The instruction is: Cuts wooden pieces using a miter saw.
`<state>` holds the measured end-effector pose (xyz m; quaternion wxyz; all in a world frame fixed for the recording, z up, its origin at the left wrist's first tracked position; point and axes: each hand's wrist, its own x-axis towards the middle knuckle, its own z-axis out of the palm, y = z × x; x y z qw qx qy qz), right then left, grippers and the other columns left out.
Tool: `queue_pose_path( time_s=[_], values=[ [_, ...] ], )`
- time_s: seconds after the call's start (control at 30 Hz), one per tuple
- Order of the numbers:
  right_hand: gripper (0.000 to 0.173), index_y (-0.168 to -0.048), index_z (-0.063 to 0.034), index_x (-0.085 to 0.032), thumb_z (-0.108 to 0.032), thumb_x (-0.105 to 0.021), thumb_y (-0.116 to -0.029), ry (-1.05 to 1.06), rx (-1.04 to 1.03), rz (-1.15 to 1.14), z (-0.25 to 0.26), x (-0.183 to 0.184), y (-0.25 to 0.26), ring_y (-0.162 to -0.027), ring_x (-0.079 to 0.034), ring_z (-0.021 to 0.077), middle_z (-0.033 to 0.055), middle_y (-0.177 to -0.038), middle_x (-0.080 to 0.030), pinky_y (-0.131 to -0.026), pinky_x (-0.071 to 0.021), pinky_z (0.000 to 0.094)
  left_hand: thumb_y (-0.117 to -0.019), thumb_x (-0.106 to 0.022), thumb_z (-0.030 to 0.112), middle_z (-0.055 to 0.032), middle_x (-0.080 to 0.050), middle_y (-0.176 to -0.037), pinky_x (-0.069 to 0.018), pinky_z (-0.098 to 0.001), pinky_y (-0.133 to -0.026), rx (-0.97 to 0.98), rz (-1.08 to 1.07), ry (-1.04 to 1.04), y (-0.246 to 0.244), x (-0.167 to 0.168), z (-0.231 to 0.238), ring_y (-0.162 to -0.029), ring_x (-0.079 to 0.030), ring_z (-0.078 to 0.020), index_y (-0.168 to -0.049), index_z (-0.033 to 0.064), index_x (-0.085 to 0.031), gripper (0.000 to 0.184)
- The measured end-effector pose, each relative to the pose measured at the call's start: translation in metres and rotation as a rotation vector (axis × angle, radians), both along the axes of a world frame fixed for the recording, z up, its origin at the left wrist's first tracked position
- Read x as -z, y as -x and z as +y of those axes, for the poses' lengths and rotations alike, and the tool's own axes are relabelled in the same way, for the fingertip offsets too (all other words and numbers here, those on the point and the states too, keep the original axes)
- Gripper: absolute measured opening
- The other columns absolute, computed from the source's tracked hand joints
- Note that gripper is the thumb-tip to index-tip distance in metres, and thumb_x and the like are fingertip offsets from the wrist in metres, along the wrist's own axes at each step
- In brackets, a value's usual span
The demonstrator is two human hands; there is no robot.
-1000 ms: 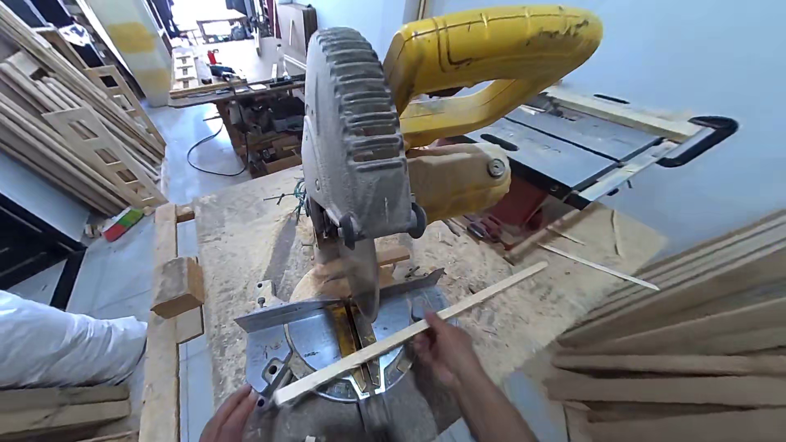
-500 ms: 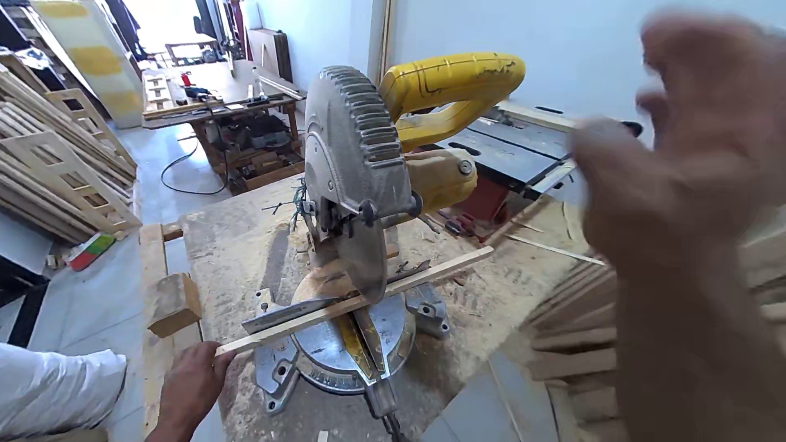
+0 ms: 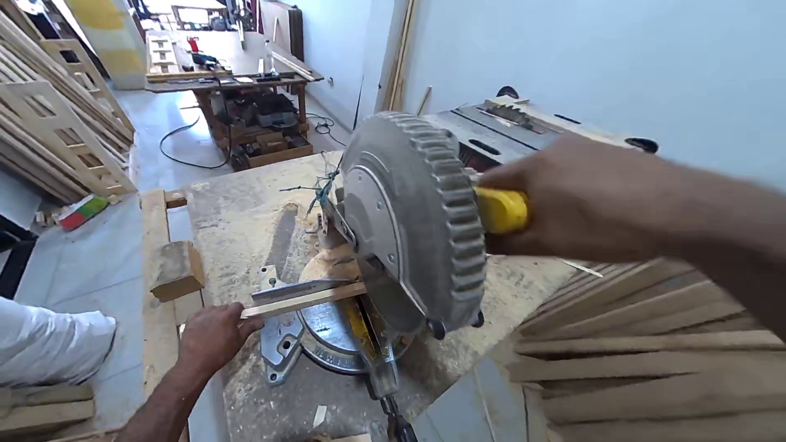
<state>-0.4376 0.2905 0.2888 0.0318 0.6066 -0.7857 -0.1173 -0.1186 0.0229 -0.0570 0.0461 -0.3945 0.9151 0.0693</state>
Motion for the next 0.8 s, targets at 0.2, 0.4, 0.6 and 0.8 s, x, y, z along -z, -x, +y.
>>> queue_pose_path(
  time_s=[0.2,0.4,0.6,0.8],
  values=[
    [0.021,-0.076,-0.0196,-0.064,-0.041,-0.065,-0.0772,0.389,-0.167,0.139,0.057,0.091,-0.018,-0.055,-0.062,0.0210,-0.0019,-0.065,-0.058,-0.042,-0.0464,0.0454,-0.0981,-0.050,0.067,-0.0110,-0.072,-0.091,-0.0572,-0.0527,-0.080,-0.020,-0.067,-0.005,0.025,-0.001,0.009,-0.092,-0.072,-0.0315,-0.097,0.0086,-0.069,0.062],
    [0.024,-0.072,-0.0165,-0.060,-0.039,-0.058,-0.0825,0.461,-0.208,0.170,0.067,0.117,-0.021,-0.056,-0.061,0.0216,0.0000,-0.064,-0.058,-0.042,-0.0438,0.0421,-0.0983,-0.049,0.068,-0.0117,-0.073,-0.097,-0.0563,-0.0551,-0.082,-0.057,-0.129,-0.062,0.028,-0.007,0.008,-0.098,-0.072,-0.0324,-0.103,0.0100,-0.070,0.062],
    [0.025,-0.074,-0.0143,-0.061,-0.038,-0.059,-0.0834,0.468,-0.215,0.171,0.070,0.124,-0.023,-0.057,-0.063,0.0240,0.0023,-0.065,-0.059,-0.043,-0.0454,0.0436,-0.0968,-0.050,0.069,-0.0115,-0.072,-0.092,-0.0567,-0.0558,-0.078,-0.055,-0.098,-0.086,0.027,-0.006,0.004,-0.094,-0.072,-0.0327,-0.097,0.0110,-0.069,0.061],
    [0.025,-0.072,-0.0137,-0.061,-0.037,-0.060,-0.0814,0.479,-0.205,0.174,0.071,0.127,-0.025,-0.057,-0.063,0.0245,0.0026,-0.065,-0.059,-0.043,-0.0455,0.0439,-0.0980,-0.051,0.067,-0.0123,-0.072,-0.093,-0.0560,-0.0566,-0.079,-0.046,-0.092,-0.106,0.028,-0.008,0.003,-0.094,-0.072,-0.0332,-0.097,0.0102,-0.068,0.059]
  ],
)
